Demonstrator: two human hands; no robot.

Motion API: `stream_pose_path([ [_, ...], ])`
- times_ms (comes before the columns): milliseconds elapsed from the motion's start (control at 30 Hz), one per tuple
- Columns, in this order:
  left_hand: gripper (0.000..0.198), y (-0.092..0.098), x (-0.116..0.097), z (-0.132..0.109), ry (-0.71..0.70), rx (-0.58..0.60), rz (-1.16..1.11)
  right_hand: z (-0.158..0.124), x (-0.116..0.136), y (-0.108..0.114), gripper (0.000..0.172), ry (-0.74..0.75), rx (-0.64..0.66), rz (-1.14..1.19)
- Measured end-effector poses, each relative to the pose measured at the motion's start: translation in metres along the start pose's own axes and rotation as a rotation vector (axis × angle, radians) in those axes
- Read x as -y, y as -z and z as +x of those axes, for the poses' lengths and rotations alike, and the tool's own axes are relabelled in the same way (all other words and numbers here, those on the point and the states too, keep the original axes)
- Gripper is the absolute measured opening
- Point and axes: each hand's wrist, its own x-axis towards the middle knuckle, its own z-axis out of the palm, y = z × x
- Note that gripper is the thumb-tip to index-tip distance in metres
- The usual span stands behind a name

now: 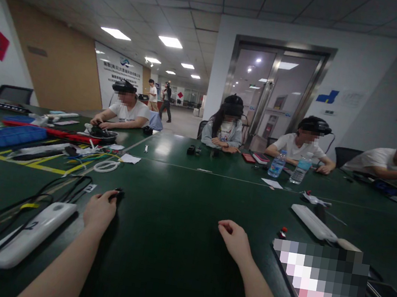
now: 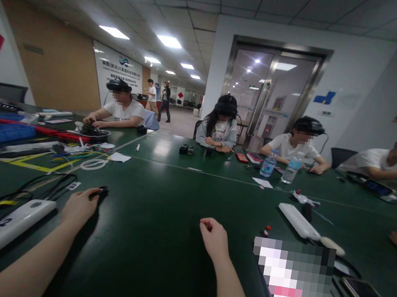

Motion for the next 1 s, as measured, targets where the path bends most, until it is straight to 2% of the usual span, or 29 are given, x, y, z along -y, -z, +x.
stream_pose_path([
  [200, 0.040, 0.0004, 0.0006, 0.0005, 0.006, -0.021, -0.033, -0.0031, 0.0053, 0.0010, 0.026, 0.006, -0.015, 0.009],
  [467, 0.042, 0.0077, -0.0034, -0.0026, 0.050, 0.035, -0.061, -0.0020, 0.0017, -0.0011, 0.027, 0.011, -0.003, 0.027],
  [700, 0.060, 0.0072, -0.0069, -0.0028, 0.102, -0.012, -0.091, -0.0013, 0.0013, 0.0005, 0.027, 0.013, 0.008, 0.018],
  [1000, 0.055, 0.0042, -0.0042, 0.0017, 0.083, 0.022, -0.033, 0.0005, -0.0034, -0.0012, 0.027, 0.003, 0.002, 0.034],
])
